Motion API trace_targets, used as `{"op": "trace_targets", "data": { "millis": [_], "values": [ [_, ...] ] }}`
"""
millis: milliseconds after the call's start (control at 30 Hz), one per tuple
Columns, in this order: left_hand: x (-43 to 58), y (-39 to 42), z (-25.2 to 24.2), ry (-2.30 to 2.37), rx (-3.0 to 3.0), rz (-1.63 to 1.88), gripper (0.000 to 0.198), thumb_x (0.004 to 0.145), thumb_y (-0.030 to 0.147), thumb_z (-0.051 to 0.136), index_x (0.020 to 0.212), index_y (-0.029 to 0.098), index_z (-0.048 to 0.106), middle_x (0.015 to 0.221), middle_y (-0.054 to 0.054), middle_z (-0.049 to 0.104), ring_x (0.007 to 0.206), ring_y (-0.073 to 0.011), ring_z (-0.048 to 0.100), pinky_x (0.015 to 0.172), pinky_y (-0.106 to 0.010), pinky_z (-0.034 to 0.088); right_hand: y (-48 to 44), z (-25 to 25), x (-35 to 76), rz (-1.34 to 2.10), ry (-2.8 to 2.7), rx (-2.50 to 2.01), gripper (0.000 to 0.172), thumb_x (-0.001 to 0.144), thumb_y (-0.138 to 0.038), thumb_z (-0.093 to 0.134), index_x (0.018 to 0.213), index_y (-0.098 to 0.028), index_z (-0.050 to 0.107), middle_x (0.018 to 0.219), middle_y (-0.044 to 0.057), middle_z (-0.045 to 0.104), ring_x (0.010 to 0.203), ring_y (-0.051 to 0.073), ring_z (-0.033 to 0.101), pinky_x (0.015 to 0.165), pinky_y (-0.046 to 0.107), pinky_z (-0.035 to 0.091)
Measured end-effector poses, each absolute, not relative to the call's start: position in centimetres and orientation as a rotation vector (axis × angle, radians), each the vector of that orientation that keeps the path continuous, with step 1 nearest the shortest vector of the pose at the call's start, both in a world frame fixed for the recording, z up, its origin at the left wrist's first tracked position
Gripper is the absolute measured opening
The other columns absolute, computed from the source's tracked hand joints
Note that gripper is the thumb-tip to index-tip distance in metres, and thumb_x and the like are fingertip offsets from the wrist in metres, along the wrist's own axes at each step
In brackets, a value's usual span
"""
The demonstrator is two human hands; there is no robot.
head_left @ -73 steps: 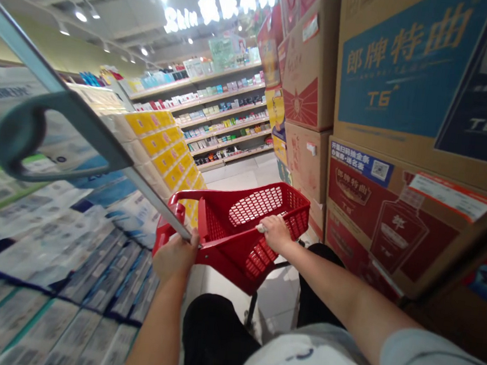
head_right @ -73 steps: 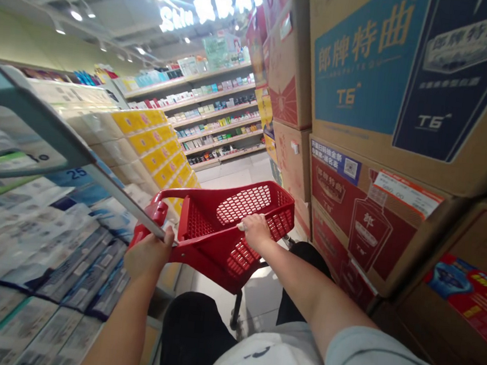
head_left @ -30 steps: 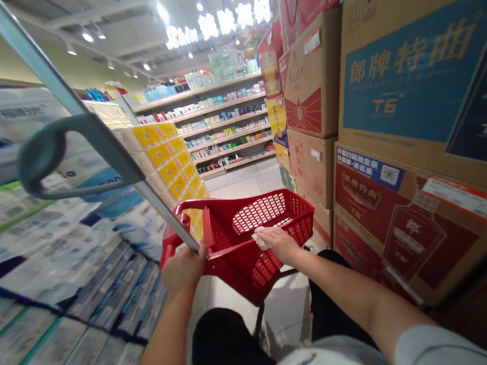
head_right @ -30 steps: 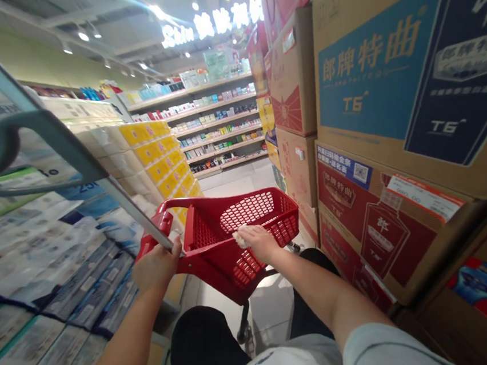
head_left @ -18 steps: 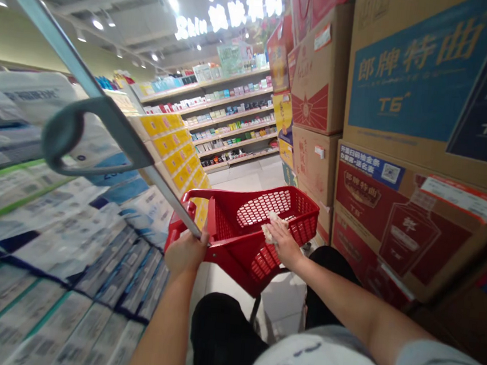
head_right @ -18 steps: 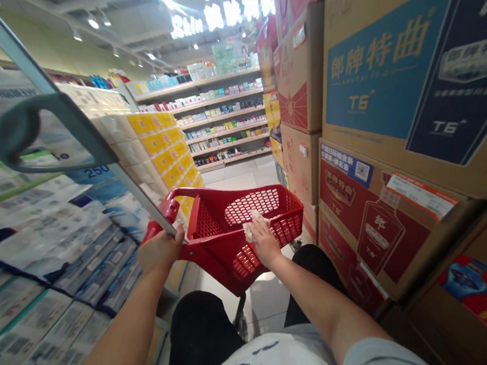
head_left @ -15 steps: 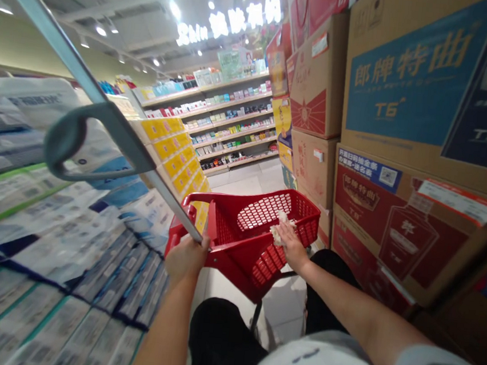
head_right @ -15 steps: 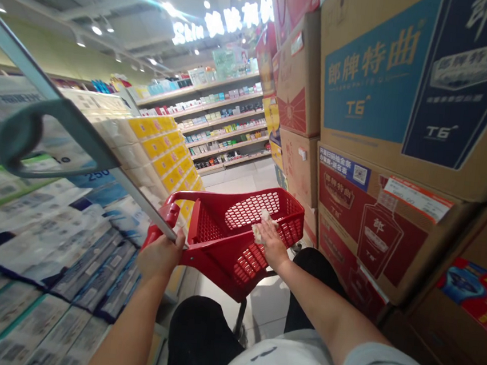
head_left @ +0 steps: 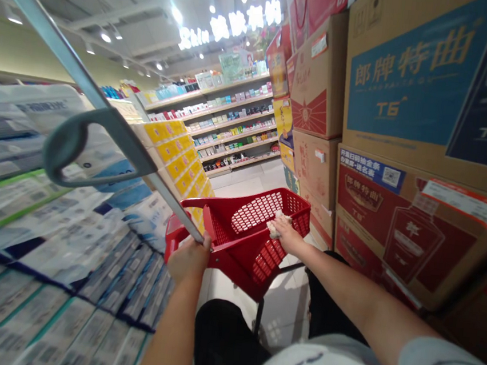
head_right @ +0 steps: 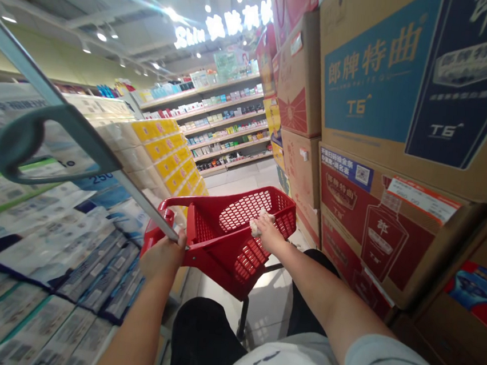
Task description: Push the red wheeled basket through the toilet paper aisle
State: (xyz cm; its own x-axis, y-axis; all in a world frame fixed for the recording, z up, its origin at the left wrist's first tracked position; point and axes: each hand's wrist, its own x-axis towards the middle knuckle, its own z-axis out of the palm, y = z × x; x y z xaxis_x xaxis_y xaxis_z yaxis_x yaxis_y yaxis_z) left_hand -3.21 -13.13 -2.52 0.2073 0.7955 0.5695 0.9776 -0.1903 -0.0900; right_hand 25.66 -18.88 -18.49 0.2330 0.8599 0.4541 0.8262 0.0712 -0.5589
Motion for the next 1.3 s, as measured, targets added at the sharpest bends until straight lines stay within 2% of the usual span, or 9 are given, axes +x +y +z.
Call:
{"op": "trace_targets", "data": {
  "millis": [300,400,500,733,933,1067,1133,1200,1300],
  "values": [
    [-2.2,-15.7,-2.7,-1.654,-2.098,-0.604,0.059,0.09,0.055,0.028,0.084,0.016,0.072,0.07,-0.013,0.068,0.066,-0.0249,0.064,0.06,-0.031,0.042,-17.6,-20.0,17.0,0.046,-1.103,-1.663,0.083,0.066,0.002,0.032,0.147,-0.01,0.024,0.156,0.008,0.009,0.143,0.016,-0.003,0.118,0.038,0.012],
    [-1.8,-15.8,-2.6,-1.644,-2.113,-0.604,0.06,0.091,0.055,0.027,0.084,0.015,0.072,0.071,-0.013,0.068,0.068,-0.0251,0.065,0.06,-0.03,0.042,-17.1,-20.2,15.7,0.103,-1.043,-1.543,0.083,0.067,0.001,0.031,0.148,-0.012,0.022,0.156,0.005,0.01,0.143,0.014,-0.002,0.118,0.037,0.01],
    [-1.5,-15.4,-2.4,-1.624,-2.152,-0.594,0.058,0.091,0.053,0.029,0.086,0.016,0.073,0.074,-0.013,0.069,0.07,-0.0254,0.065,0.062,-0.031,0.042,-16.7,-19.6,16.2,0.233,-0.815,-1.583,0.079,0.07,-0.003,0.033,0.148,-0.007,0.021,0.156,0.009,0.008,0.143,0.018,0.003,0.117,0.037,0.013],
    [-1.5,-14.1,-2.4,-1.617,-2.153,-0.62,0.057,0.091,0.053,0.029,0.085,0.017,0.072,0.072,-0.012,0.069,0.068,-0.0259,0.065,0.061,-0.032,0.042,-16.1,-18.9,14.8,0.422,-0.743,-1.582,0.073,0.076,-0.013,0.037,0.148,-0.014,0.025,0.153,0.005,0.021,0.14,0.019,0.021,0.114,0.034,0.024],
    [-1.8,-14.0,-2.9,-1.577,-2.141,-0.642,0.058,0.091,0.054,0.028,0.082,0.016,0.071,0.071,-0.012,0.068,0.067,-0.0261,0.065,0.059,-0.032,0.041,-16.5,-17.8,15.4,0.466,-0.707,-1.666,0.07,0.076,-0.014,0.039,0.145,-0.01,0.03,0.153,0.009,0.022,0.139,0.021,0.024,0.112,0.033,0.026],
    [-2.3,-13.8,-3.1,-1.582,-2.16,-0.687,0.055,0.091,0.053,0.032,0.082,0.015,0.07,0.074,-0.012,0.067,0.071,-0.0265,0.064,0.063,-0.033,0.043,-18.0,-16.8,16.3,0.46,-0.714,-1.545,0.056,0.079,-0.02,0.042,0.134,-0.014,0.047,0.135,0.01,0.051,0.126,0.022,0.045,0.107,0.036,0.034],
    [-2.8,-13.5,-3.1,-1.592,-2.166,-0.788,0.052,0.089,0.055,0.036,0.092,0.014,0.067,0.078,-0.012,0.067,0.072,-0.0257,0.064,0.065,-0.034,0.044,-18.9,-16.1,16.6,0.408,-0.704,-1.478,0.051,0.081,-0.025,0.043,0.13,-0.016,0.052,0.122,0.01,0.059,0.114,0.022,0.054,0.102,0.037,0.04],
    [-3.4,-13.4,-3.0,-1.594,-2.132,-1.029,0.052,0.087,0.055,0.041,0.11,0.013,0.06,0.087,-0.011,0.066,0.074,-0.0238,0.063,0.067,-0.034,0.045,-19.5,-15.2,16.9,0.309,-0.71,-1.455,0.047,0.08,-0.026,0.045,0.125,-0.016,0.056,0.119,0.011,0.059,0.11,0.021,0.055,0.1,0.036,0.041],
    [-3.9,-14.0,-3.6,-1.376,-1.975,-1.499,0.055,0.087,0.047,0.047,0.128,0.01,0.044,0.113,-0.017,0.059,0.097,-0.0251,0.059,0.081,-0.038,0.046,-19.7,-13.8,17.0,0.195,-0.769,-1.498,0.04,0.075,-0.023,0.051,0.112,-0.015,0.064,0.117,0.014,0.054,0.106,0.022,0.054,0.099,0.033,0.04]
  ]
}}
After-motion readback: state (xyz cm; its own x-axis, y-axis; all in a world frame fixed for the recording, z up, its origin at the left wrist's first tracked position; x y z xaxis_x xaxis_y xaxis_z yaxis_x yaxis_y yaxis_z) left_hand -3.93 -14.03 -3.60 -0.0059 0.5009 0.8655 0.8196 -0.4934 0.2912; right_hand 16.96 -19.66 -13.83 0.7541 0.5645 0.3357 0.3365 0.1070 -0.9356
